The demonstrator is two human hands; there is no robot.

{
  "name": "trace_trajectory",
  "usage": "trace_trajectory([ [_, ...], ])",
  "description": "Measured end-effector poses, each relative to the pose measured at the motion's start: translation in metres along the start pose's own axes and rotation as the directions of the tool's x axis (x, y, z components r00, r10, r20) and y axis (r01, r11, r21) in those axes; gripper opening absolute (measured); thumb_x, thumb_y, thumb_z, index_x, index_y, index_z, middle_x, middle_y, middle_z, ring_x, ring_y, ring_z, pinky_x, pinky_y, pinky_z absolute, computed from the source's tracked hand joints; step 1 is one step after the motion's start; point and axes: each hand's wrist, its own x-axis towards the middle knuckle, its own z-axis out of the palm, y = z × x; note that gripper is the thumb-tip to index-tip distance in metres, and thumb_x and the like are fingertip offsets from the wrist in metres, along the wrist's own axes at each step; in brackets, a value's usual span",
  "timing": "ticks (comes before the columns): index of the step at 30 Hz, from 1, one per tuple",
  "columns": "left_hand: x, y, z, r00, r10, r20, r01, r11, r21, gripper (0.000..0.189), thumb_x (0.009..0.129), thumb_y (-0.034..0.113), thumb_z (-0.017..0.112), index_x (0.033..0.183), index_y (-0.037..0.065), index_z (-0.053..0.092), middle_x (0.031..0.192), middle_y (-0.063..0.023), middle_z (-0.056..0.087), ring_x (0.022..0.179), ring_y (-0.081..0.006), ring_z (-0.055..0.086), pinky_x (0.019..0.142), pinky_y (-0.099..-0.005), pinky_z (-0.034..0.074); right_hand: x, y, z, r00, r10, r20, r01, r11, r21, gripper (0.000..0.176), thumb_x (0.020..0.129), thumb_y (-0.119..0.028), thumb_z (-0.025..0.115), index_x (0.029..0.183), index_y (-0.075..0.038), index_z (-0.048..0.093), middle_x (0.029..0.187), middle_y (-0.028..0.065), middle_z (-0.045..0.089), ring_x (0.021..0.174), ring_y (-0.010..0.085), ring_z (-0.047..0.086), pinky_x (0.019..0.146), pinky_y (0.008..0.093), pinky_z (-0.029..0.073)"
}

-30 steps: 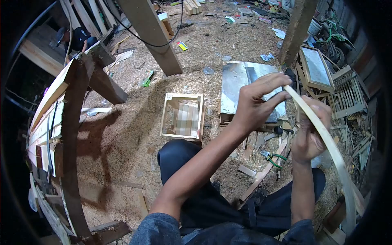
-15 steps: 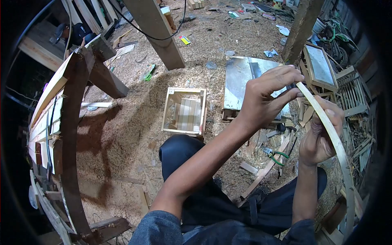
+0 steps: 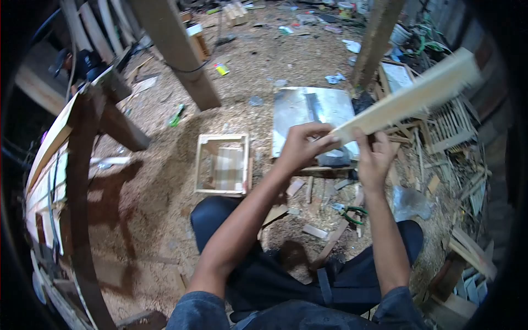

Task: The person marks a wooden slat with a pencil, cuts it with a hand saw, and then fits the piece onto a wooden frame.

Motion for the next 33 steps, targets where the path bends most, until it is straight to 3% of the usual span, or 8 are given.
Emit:
trace_trajectory([
  [1, -0.001, 0.004, -0.001, 0.993, -0.106, 0.044, 0.105, 0.994, 0.011, 0.028, 0.087, 0.019, 0.079, 0.106, -0.002, 0.075, 0.095, -0.0071, 0.075, 0.087, -0.0114, 0.066, 0.080, -0.0284, 0.054, 0.001, -0.001, 0.000, 0.996, 0.092, -0.001, -0.092, 0.995, 0.028, 0.017, 0.095, -0.008, 0.071, 0.107, 0.003, 0.067, 0.101, 0.0052, 0.070, 0.092, 0.0086, 0.062, 0.079, 0.0236, 0.049],
  [4, -0.005, 0.002, 0.003, 0.994, -0.094, 0.046, 0.098, 0.990, -0.103, 0.024, 0.090, 0.018, 0.077, 0.104, 0.000, 0.075, 0.088, -0.0043, 0.073, 0.077, -0.0092, 0.066, 0.070, -0.0251, 0.054, 0.010, 0.003, -0.003, 0.983, 0.174, 0.055, -0.180, 0.971, 0.156, 0.020, 0.097, -0.011, 0.069, 0.108, 0.005, 0.067, 0.099, 0.0070, 0.072, 0.088, 0.0082, 0.064, 0.078, 0.0230, 0.051],
  [5, -0.007, 0.006, 0.004, 0.976, -0.212, 0.050, 0.217, 0.962, -0.165, 0.021, 0.092, 0.018, 0.074, 0.102, -0.001, 0.075, 0.087, -0.0051, 0.074, 0.077, -0.0094, 0.065, 0.070, -0.0259, 0.053, 0.011, 0.005, -0.002, 0.983, 0.178, 0.043, -0.183, 0.969, 0.169, 0.022, 0.097, -0.012, 0.068, 0.110, 0.005, 0.068, 0.098, 0.0074, 0.072, 0.087, 0.0087, 0.065, 0.078, 0.0233, 0.051],
  [7, -0.008, 0.010, 0.005, 0.964, -0.262, 0.046, 0.265, 0.931, -0.251, 0.022, 0.095, 0.019, 0.072, 0.101, -0.002, 0.073, 0.087, -0.0053, 0.073, 0.073, -0.0081, 0.065, 0.067, -0.0247, 0.053, 0.010, 0.005, 0.001, 0.945, 0.322, 0.053, -0.323, 0.900, 0.294, 0.026, 0.097, -0.013, 0.068, 0.114, 0.007, 0.067, 0.100, 0.0089, 0.072, 0.088, 0.0098, 0.066, 0.079, 0.0235, 0.052],
  [9, -0.010, 0.015, 0.001, 0.958, -0.282, 0.057, 0.286, 0.911, -0.297, 0.021, 0.096, 0.018, 0.071, 0.098, -0.002, 0.072, 0.085, -0.0055, 0.073, 0.073, -0.0077, 0.065, 0.066, -0.0246, 0.052, 0.010, 0.001, 0.004, 0.930, 0.357, 0.085, -0.364, 0.865, 0.346, 0.030, 0.097, -0.014, 0.068, 0.116, 0.009, 0.067, 0.102, 0.0102, 0.073, 0.089, 0.0108, 0.067, 0.080, 0.0246, 0.054],
  [14, -0.011, 0.001, 0.000, 0.972, -0.227, -0.061, 0.196, 0.925, -0.325, 0.029, 0.100, 0.027, 0.066, 0.094, 0.000, 0.073, 0.077, 0.0018, 0.067, 0.064, -0.0037, 0.054, 0.057, -0.0209, 0.041, 0.011, -0.005, 0.003, 0.906, 0.400, 0.138, -0.423, 0.838, 0.346, 0.032, 0.100, -0.018, 0.065, 0.120, 0.008, 0.065, 0.100, 0.0101, 0.073, 0.085, 0.0118, 0.069, 0.079, 0.0273, 0.057],
  [30, -0.012, 0.003, 0.000, 0.958, -0.281, -0.061, 0.248, 0.914, -0.321, 0.019, 0.096, 0.018, 0.069, 0.096, -0.001, 0.072, 0.083, -0.0029, 0.071, 0.072, -0.0070, 0.062, 0.067, -0.0229, 0.049, 0.014, -0.009, 0.007, 0.895, 0.416, 0.158, -0.444, 0.859, 0.254, 0.027, 0.101, -0.022, 0.063, 0.115, 0.002, 0.066, 0.097, 0.0070, 0.072, 0.080, 0.0100, 0.068, 0.073, 0.0244, 0.056],
  [33, -0.013, 0.000, -0.004, 0.981, -0.188, -0.054, 0.164, 0.939, -0.302, 0.021, 0.096, 0.019, 0.071, 0.097, -0.002, 0.072, 0.084, -0.0046, 0.072, 0.073, -0.0087, 0.065, 0.066, -0.0240, 0.052, 0.013, -0.012, 0.008, 0.891, 0.419, 0.174, -0.453, 0.850, 0.269, 0.025, 0.101, -0.022, 0.063, 0.111, 0.000, 0.066, 0.095, 0.0064, 0.072, 0.079, 0.0092, 0.068, 0.072, 0.0233, 0.055],
])
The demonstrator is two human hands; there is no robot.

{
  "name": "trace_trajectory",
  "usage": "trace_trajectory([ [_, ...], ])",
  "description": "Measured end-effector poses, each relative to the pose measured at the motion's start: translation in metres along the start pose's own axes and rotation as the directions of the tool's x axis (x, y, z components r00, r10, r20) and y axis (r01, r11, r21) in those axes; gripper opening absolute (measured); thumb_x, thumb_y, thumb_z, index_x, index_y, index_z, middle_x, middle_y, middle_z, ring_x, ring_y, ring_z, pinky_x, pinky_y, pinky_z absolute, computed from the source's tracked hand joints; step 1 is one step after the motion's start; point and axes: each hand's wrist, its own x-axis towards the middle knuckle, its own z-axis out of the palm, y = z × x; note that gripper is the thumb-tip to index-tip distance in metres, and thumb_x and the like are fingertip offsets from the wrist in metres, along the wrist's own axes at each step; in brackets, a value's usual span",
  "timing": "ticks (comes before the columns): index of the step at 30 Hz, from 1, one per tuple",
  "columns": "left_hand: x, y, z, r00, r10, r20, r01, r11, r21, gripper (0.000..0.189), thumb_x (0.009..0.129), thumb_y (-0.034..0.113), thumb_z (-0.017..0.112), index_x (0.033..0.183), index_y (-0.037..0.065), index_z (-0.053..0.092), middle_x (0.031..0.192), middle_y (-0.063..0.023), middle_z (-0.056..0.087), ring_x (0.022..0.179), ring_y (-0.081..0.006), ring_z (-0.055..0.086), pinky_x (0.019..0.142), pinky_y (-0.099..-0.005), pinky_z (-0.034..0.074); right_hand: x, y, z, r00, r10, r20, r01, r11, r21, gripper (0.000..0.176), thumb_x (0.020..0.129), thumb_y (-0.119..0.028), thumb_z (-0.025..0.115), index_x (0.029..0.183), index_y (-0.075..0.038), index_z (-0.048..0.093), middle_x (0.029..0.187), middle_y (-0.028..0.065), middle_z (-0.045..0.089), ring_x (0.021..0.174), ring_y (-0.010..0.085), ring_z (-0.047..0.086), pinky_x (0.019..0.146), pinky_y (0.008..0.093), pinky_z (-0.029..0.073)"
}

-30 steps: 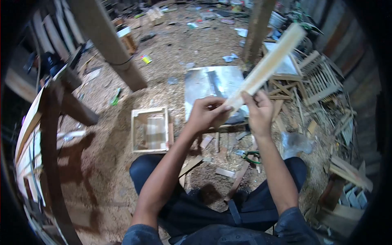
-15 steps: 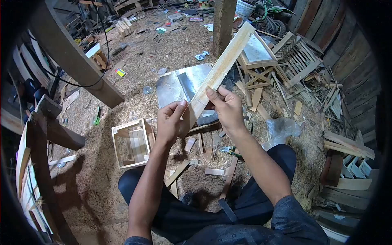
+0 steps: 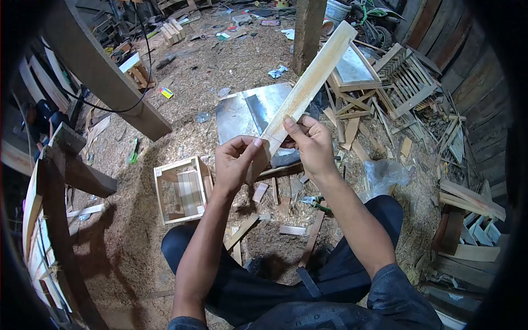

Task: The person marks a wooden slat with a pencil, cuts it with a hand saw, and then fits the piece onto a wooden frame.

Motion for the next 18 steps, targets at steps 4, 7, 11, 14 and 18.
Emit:
trace_trajectory([
  [4, -0.0012, -0.0010, -0.0024, 1.000, 0.022, 0.011, -0.022, 1.000, -0.002, 0.021, 0.095, 0.018, 0.072, 0.096, -0.003, 0.072, 0.084, -0.0052, 0.072, 0.074, -0.0088, 0.065, 0.066, -0.0235, 0.052, 0.0006, 0.0039, -0.0006, 0.999, -0.038, 0.008, 0.037, 0.998, 0.047, 0.027, 0.101, -0.020, 0.063, 0.113, 0.004, 0.067, 0.095, 0.0098, 0.074, 0.080, 0.0110, 0.069, 0.072, 0.0254, 0.057],
  [7, -0.0003, 0.0000, -0.0033, 1.000, 0.016, 0.020, -0.016, 1.000, -0.015, 0.021, 0.095, 0.017, 0.072, 0.096, -0.003, 0.072, 0.083, -0.0050, 0.072, 0.073, -0.0086, 0.065, 0.066, -0.0232, 0.051, -0.0001, 0.0055, 0.0002, 0.999, -0.034, 0.005, 0.034, 0.998, 0.045, 0.027, 0.101, -0.021, 0.063, 0.113, 0.004, 0.066, 0.096, 0.0096, 0.074, 0.080, 0.0109, 0.069, 0.072, 0.0251, 0.057],
  [11, 0.0000, -0.0007, -0.0048, 1.000, 0.009, 0.004, -0.009, 1.000, -0.018, 0.021, 0.096, 0.017, 0.070, 0.096, -0.003, 0.072, 0.082, -0.0039, 0.071, 0.071, -0.0080, 0.064, 0.065, -0.0235, 0.050, -0.0003, 0.0051, 0.0022, 1.000, -0.026, -0.009, 0.026, 1.000, 0.016, 0.027, 0.101, -0.021, 0.064, 0.113, 0.004, 0.066, 0.096, 0.0097, 0.074, 0.080, 0.0112, 0.069, 0.071, 0.0256, 0.057],
  [14, -0.0003, -0.0007, -0.0043, 1.000, 0.008, -0.011, -0.008, 1.000, -0.015, 0.021, 0.097, 0.018, 0.068, 0.095, -0.003, 0.072, 0.080, -0.0031, 0.070, 0.070, -0.0076, 0.062, 0.064, -0.0234, 0.049, -0.0007, 0.0060, 0.0048, 0.999, -0.050, -0.007, 0.050, 0.997, 0.056, 0.027, 0.100, -0.020, 0.065, 0.113, 0.004, 0.066, 0.096, 0.0101, 0.074, 0.080, 0.0118, 0.069, 0.071, 0.0266, 0.058],
  [18, -0.0003, -0.0042, -0.0047, 1.000, 0.023, 0.000, -0.023, 0.999, -0.043, 0.021, 0.098, 0.017, 0.067, 0.094, -0.003, 0.072, 0.081, -0.0027, 0.070, 0.070, -0.0070, 0.061, 0.065, -0.0231, 0.048, 0.0005, 0.0096, 0.0055, 0.999, -0.050, -0.010, 0.050, 0.997, 0.052, 0.028, 0.100, -0.020, 0.065, 0.113, 0.005, 0.066, 0.096, 0.0105, 0.073, 0.080, 0.0121, 0.069, 0.071, 0.0278, 0.059],
])
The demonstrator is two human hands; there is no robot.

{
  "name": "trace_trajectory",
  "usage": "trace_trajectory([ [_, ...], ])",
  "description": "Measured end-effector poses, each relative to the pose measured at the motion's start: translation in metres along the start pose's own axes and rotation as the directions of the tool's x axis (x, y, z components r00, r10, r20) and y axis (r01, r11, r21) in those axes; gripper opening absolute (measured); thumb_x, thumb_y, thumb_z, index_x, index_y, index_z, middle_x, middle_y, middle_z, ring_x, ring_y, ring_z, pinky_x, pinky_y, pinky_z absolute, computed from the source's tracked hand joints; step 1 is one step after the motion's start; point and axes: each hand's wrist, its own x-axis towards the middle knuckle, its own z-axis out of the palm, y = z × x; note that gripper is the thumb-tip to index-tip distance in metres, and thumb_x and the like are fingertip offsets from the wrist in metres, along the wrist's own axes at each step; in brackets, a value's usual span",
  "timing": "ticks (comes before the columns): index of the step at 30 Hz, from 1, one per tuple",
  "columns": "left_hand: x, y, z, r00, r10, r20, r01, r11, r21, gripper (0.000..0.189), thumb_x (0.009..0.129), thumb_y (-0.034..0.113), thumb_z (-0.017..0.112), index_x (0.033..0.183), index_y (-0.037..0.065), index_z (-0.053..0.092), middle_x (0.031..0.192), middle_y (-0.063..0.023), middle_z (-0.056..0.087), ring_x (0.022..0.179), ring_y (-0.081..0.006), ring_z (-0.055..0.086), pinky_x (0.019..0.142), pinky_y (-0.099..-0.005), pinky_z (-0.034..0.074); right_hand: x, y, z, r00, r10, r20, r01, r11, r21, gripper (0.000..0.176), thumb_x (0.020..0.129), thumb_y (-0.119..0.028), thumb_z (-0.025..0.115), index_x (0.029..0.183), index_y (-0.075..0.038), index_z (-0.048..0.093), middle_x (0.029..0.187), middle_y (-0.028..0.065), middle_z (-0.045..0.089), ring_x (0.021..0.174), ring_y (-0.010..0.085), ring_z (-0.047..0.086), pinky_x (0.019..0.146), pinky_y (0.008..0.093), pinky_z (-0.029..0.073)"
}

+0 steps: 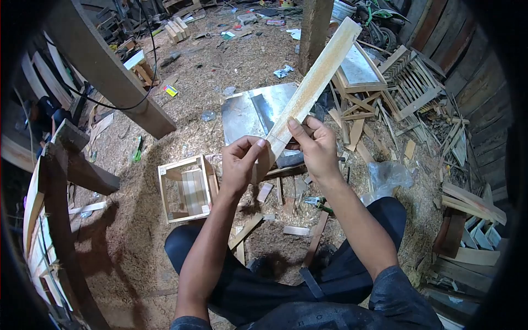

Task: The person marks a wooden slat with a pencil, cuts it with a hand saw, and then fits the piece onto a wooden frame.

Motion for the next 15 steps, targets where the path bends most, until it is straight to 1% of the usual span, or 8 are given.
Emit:
trace_trajectory([
  [2, 0.002, -0.003, 0.001, 0.998, 0.063, 0.028, -0.063, 0.998, 0.011, 0.020, 0.099, 0.016, 0.065, 0.095, -0.002, 0.071, 0.083, -0.0028, 0.070, 0.072, -0.0057, 0.060, 0.065, -0.0229, 0.046, 0.000, 0.002, -0.002, 1.000, -0.015, 0.019, 0.016, 1.000, -0.012, 0.029, 0.100, -0.020, 0.065, 0.114, 0.005, 0.066, 0.098, 0.0098, 0.073, 0.083, 0.0114, 0.068, 0.073, 0.0273, 0.058],
  [4, 0.004, 0.001, -0.007, 0.994, -0.016, 0.109, 0.007, 0.997, 0.081, 0.020, 0.099, 0.016, 0.064, 0.101, -0.003, 0.070, 0.086, -0.0058, 0.071, 0.079, -0.0105, 0.064, 0.072, -0.0267, 0.050, 0.000, 0.005, -0.003, 0.999, -0.031, 0.010, 0.032, 0.998, -0.045, 0.029, 0.100, -0.019, 0.065, 0.115, 0.005, 0.066, 0.098, 0.0092, 0.073, 0.084, 0.0105, 0.067, 0.074, 0.0264, 0.056],
  [6, 0.007, 0.005, -0.003, 0.979, 0.159, 0.130, -0.204, 0.833, 0.514, 0.027, 0.099, 0.018, 0.063, 0.117, -0.001, 0.068, 0.098, -0.0088, 0.072, 0.094, -0.0142, 0.066, 0.085, -0.0303, 0.051, 0.003, 0.012, -0.004, 0.998, -0.054, 0.014, 0.055, 0.996, -0.075, 0.028, 0.100, -0.018, 0.065, 0.115, 0.006, 0.066, 0.098, 0.0086, 0.073, 0.085, 0.0096, 0.066, 0.075, 0.0255, 0.055],
  [7, 0.010, 0.004, -0.003, 0.964, 0.208, 0.168, -0.265, 0.824, 0.501, 0.033, 0.099, 0.017, 0.063, 0.128, 0.002, 0.064, 0.106, -0.0116, 0.072, 0.102, -0.0179, 0.066, 0.092, -0.0335, 0.051, 0.004, 0.017, -0.007, 0.997, -0.065, 0.039, 0.070, 0.988, -0.139, 0.028, 0.100, -0.017, 0.065, 0.115, 0.006, 0.065, 0.099, 0.0084, 0.073, 0.086, 0.0088, 0.065, 0.075, 0.0244, 0.053],
  [10, 0.014, 0.000, -0.002, 0.998, 0.046, 0.045, -0.058, 0.948, 0.314, 0.035, 0.102, 0.015, 0.060, 0.135, 0.003, 0.061, 0.111, -0.0093, 0.071, 0.104, -0.0139, 0.064, 0.090, -0.0316, 0.053, 0.000, 0.025, -0.014, 0.991, -0.068, 0.111, 0.113, 0.876, -0.468, 0.027, 0.099, -0.017, 0.065, 0.115, 0.004, 0.068, 0.095, 0.0066, 0.074, 0.083, 0.0073, 0.064, 0.075, 0.0262, 0.052],
  [11, 0.018, -0.004, -0.007, 0.996, 0.050, 0.072, -0.070, 0.948, 0.312, 0.035, 0.103, 0.013, 0.059, 0.136, 0.003, 0.060, 0.113, -0.0080, 0.070, 0.106, -0.0128, 0.063, 0.088, -0.0296, 0.054, -0.003, 0.024, -0.013, 0.987, -0.096, 0.132, 0.151, 0.845, -0.512, 0.028, 0.099, -0.018, 0.065, 0.117, 0.003, 0.069, 0.096, 0.0075, 0.075, 0.085, 0.0075, 0.065, 0.076, 0.0272, 0.053],
  [12, 0.020, -0.014, -0.013, 0.988, 0.118, 0.101, -0.139, 0.962, 0.236, 0.033, 0.101, 0.010, 0.062, 0.133, 0.003, 0.063, 0.115, -0.0077, 0.070, 0.106, -0.0145, 0.065, 0.088, -0.0303, 0.056, -0.007, 0.025, -0.009, 0.981, -0.123, 0.150, 0.186, 0.815, -0.548, 0.028, 0.099, -0.019, 0.065, 0.119, 0.001, 0.069, 0.097, 0.0083, 0.076, 0.086, 0.0077, 0.066, 0.077, 0.0281, 0.054],
  [15, 0.016, 0.014, -0.006, 0.967, 0.218, 0.131, -0.252, 0.890, 0.381, 0.028, 0.093, 0.001, 0.068, 0.121, 0.003, 0.070, 0.115, -0.0081, 0.071, 0.106, -0.0167, 0.067, 0.089, -0.0310, 0.057, -0.004, 0.038, -0.008, 0.963, -0.213, 0.163, 0.265, 0.847, -0.461, 0.029, 0.096, -0.013, 0.067, 0.120, 0.002, 0.069, 0.101, 0.0132, 0.076, 0.091, 0.0130, 0.071, 0.079, 0.0285, 0.055],
])
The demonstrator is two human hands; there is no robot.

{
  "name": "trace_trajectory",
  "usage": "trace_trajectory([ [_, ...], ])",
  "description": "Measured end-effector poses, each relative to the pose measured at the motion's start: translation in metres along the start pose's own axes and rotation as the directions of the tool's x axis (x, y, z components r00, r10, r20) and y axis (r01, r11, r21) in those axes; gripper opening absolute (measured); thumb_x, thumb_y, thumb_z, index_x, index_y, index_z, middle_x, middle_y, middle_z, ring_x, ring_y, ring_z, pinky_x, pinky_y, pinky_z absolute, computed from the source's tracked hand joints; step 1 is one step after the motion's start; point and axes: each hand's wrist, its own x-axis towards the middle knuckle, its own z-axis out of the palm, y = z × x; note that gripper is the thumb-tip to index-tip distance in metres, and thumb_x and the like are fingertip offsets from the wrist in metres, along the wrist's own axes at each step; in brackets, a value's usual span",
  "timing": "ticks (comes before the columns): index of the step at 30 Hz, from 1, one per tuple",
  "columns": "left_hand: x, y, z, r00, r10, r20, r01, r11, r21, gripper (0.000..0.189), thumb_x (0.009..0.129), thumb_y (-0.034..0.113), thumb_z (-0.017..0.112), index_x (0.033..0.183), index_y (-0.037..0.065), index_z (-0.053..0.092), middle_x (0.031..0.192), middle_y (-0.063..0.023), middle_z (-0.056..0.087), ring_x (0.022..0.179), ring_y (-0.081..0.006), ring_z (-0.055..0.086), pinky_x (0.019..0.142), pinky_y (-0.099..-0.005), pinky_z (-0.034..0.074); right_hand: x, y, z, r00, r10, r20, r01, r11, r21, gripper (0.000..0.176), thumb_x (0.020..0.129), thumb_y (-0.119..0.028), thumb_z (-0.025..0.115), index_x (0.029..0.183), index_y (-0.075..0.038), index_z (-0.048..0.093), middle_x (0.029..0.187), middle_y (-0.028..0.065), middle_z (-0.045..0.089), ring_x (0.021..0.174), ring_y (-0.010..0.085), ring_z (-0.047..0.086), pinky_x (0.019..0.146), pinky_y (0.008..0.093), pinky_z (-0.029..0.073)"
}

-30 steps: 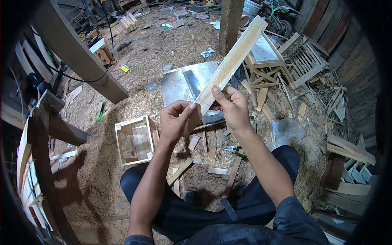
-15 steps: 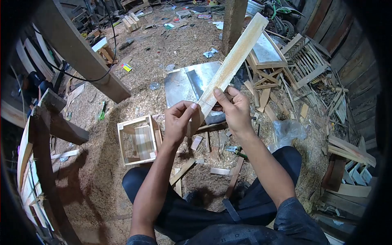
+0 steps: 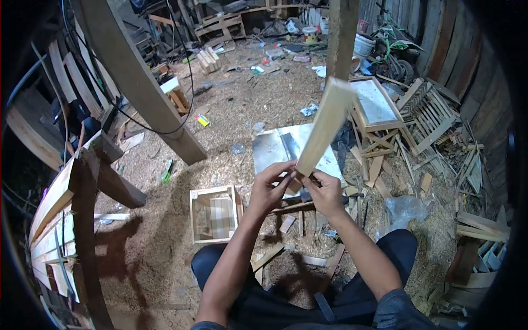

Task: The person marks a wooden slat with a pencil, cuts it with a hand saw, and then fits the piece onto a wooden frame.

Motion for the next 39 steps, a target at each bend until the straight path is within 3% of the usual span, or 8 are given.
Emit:
trace_trajectory([
  [4, 0.008, 0.005, -0.001, 0.969, 0.247, 0.003, -0.246, 0.964, 0.101, 0.033, 0.086, -0.009, 0.071, 0.115, 0.004, 0.072, 0.113, -0.0103, 0.071, 0.099, -0.0149, 0.068, 0.079, -0.0264, 0.058, 0.009, 0.013, -0.012, 0.961, -0.272, -0.042, 0.249, 0.923, -0.295, 0.022, 0.087, 0.001, 0.067, 0.108, 0.000, 0.072, 0.095, 0.0147, 0.076, 0.083, 0.0218, 0.074, 0.074, 0.0312, 0.055],
  [5, 0.013, 0.009, 0.003, 0.963, 0.265, -0.041, -0.260, 0.961, 0.093, 0.027, 0.086, -0.006, 0.072, 0.111, 0.004, 0.073, 0.107, -0.0113, 0.073, 0.095, -0.0188, 0.071, 0.078, -0.0289, 0.056, 0.010, 0.009, -0.009, 0.984, -0.156, -0.085, 0.151, 0.986, -0.069, 0.020, 0.087, 0.003, 0.065, 0.105, 0.001, 0.073, 0.097, 0.0134, 0.076, 0.087, 0.0223, 0.074, 0.078, 0.0322, 0.056],
  [10, 0.019, 0.030, 0.002, 0.928, 0.372, -0.017, -0.362, 0.912, 0.194, 0.026, 0.089, -0.007, 0.069, 0.113, 0.003, 0.071, 0.112, -0.0125, 0.071, 0.102, -0.0201, 0.070, 0.086, -0.0316, 0.057, 0.024, -0.019, -0.017, 0.918, -0.398, 0.004, 0.394, 0.909, -0.138, 0.037, 0.085, 0.008, 0.064, 0.121, 0.000, 0.068, 0.113, 0.0175, 0.073, 0.101, 0.0257, 0.072, 0.088, 0.0333, 0.057],
  [15, 0.006, 0.029, 0.005, 0.975, 0.221, -0.010, -0.218, 0.949, -0.226, 0.030, 0.092, -0.011, 0.060, 0.120, -0.002, 0.065, 0.128, -0.0170, 0.063, 0.121, -0.0245, 0.061, 0.100, -0.0355, 0.055, 0.026, -0.028, -0.023, 0.857, -0.512, 0.055, 0.512, 0.836, -0.195, 0.038, 0.081, 0.008, 0.062, 0.118, 0.002, 0.067, 0.115, 0.0221, 0.070, 0.108, 0.0346, 0.069, 0.093, 0.0383, 0.056],
  [27, 0.004, 0.030, 0.006, 0.982, 0.189, -0.028, -0.190, 0.962, -0.197, 0.032, 0.088, -0.014, 0.063, 0.116, 0.001, 0.070, 0.127, -0.0162, 0.065, 0.120, -0.0240, 0.063, 0.095, -0.0335, 0.058, 0.027, -0.036, -0.029, 0.820, -0.566, 0.081, 0.567, 0.788, -0.241, 0.025, 0.090, 0.000, 0.065, 0.115, 0.003, 0.069, 0.114, 0.0217, 0.070, 0.108, 0.0336, 0.070, 0.094, 0.0381, 0.056],
  [31, 0.006, 0.022, 0.010, 0.978, 0.202, -0.049, -0.208, 0.949, -0.236, 0.025, 0.089, -0.007, 0.068, 0.113, 0.000, 0.071, 0.117, -0.0141, 0.070, 0.112, -0.0190, 0.066, 0.090, -0.0313, 0.059, 0.024, -0.036, -0.031, 0.866, -0.492, 0.089, 0.497, 0.832, -0.245, 0.025, 0.091, -0.007, 0.070, 0.116, 0.001, 0.070, 0.110, 0.0172, 0.074, 0.100, 0.0274, 0.073, 0.086, 0.0352, 0.058],
  [34, 0.006, 0.020, 0.007, 0.996, -0.062, -0.070, 0.055, 0.993, -0.105, 0.022, 0.094, 0.013, 0.072, 0.110, -0.002, 0.072, 0.097, -0.0066, 0.074, 0.089, -0.0128, 0.068, 0.082, -0.0272, 0.056, 0.017, -0.044, -0.032, 0.985, -0.019, 0.169, 0.064, 0.962, -0.266, 0.026, 0.092, -0.016, 0.073, 0.112, 0.001, 0.072, 0.091, 0.0137, 0.076, 0.082, 0.0109, 0.070, 0.070, 0.0297, 0.055],
  [39, 0.009, 0.003, 0.002, 0.923, -0.384, 0.026, 0.369, 0.864, -0.343, 0.025, 0.095, 0.018, 0.072, 0.108, -0.003, 0.070, 0.090, -0.0063, 0.072, 0.078, -0.0110, 0.068, 0.067, -0.0282, 0.060, 0.018, -0.041, -0.027, 0.911, 0.276, 0.305, -0.254, 0.961, -0.110, 0.026, 0.095, -0.017, 0.071, 0.113, 0.001, 0.073, 0.090, 0.0068, 0.076, 0.079, 0.0032, 0.060, 0.066, 0.0258, 0.051],
])
